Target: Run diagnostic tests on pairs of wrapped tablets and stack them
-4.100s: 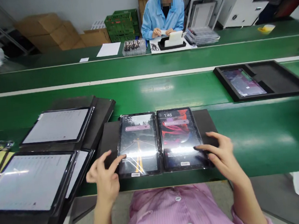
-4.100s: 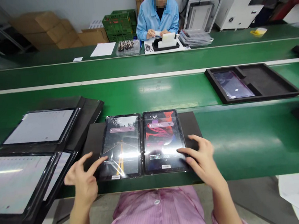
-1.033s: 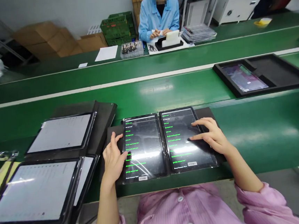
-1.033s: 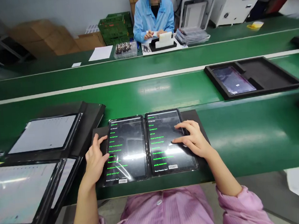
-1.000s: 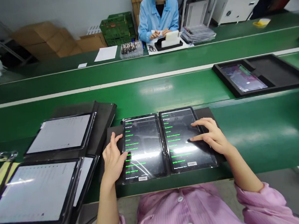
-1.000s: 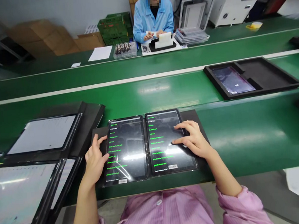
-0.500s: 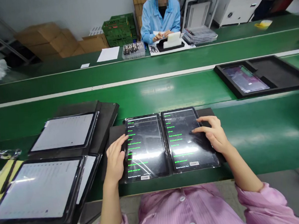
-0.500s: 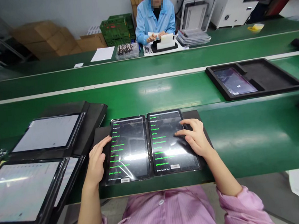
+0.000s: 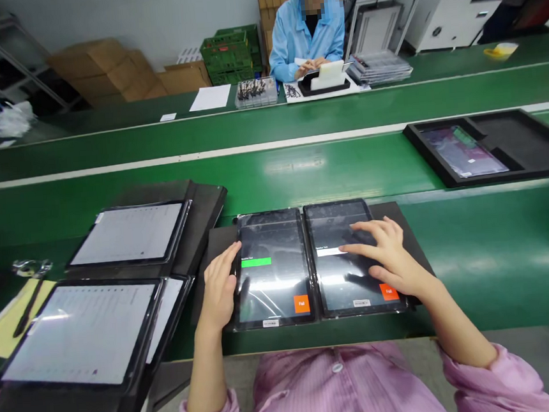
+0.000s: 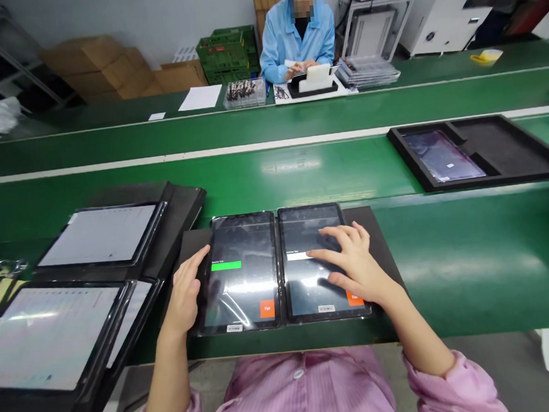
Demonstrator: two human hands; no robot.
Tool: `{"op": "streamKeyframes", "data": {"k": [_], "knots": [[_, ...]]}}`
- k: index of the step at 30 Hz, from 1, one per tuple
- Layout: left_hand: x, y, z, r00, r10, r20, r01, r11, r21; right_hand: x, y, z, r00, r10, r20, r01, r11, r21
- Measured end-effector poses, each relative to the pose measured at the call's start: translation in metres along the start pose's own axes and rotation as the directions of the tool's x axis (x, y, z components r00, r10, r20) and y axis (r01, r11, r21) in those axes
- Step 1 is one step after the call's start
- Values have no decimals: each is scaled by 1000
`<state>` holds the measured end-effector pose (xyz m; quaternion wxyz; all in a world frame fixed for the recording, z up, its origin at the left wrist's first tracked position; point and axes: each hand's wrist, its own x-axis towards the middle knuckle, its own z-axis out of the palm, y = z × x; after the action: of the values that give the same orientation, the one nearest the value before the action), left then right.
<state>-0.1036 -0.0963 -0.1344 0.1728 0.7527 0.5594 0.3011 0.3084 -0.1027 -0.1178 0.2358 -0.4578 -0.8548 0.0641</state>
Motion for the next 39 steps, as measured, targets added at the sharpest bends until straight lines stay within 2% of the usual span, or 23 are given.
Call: {"op": "streamKeyframes", "data": {"k": [3,5,7,12,15,18,20,21,24,26,28,32,36,39], "knots": [[0,-1,0,1000,-6,-3,6,1000,-11,7,-3,3,999,-20,46,20,1000,-5],[0,0,0,1000,-16,-7,16,1000,-22,9,2,5,1000,12,-19,-10,998,60],[0,1,1,999,-37,-5,37,999,-21,7,9,4,987,94,-129,-73,985,155],[-2,3,3,995,-96,1,96,995,-24,-2,19,5,881,307,-360,-201,932,303],[-1,-1,-5,985,-150,87,150,989,13,-3,18,9,836,354,-420,-215,915,342],[20,-4,-18,947,-182,264,164,982,92,-2,17,12,832,328,-446,-193,927,322],[49,-2,-23,918,-206,338,172,977,128,-2,17,12,834,304,-460,-175,937,303],[68,0,-22,909,-230,348,192,971,141,-3,18,12,829,299,-472,-168,939,299],[122,6,-9,917,-259,304,223,964,147,-9,22,13,799,310,-515,-159,935,316],[145,7,2,907,-270,323,239,962,132,-15,25,15,770,343,-539,-169,923,345],[153,7,9,901,-284,329,262,959,109,-22,29,18,731,408,-546,-196,893,405],[147,5,15,897,-343,278,330,939,93,-28,37,25,660,555,-506,-233,792,565],[145,2,21,886,-417,203,403,909,108,-26,36,27,663,591,-459,-254,754,605],[147,-6,18,891,-365,271,368,929,45,-23,33,25,665,605,-439,-252,734,630]]}}
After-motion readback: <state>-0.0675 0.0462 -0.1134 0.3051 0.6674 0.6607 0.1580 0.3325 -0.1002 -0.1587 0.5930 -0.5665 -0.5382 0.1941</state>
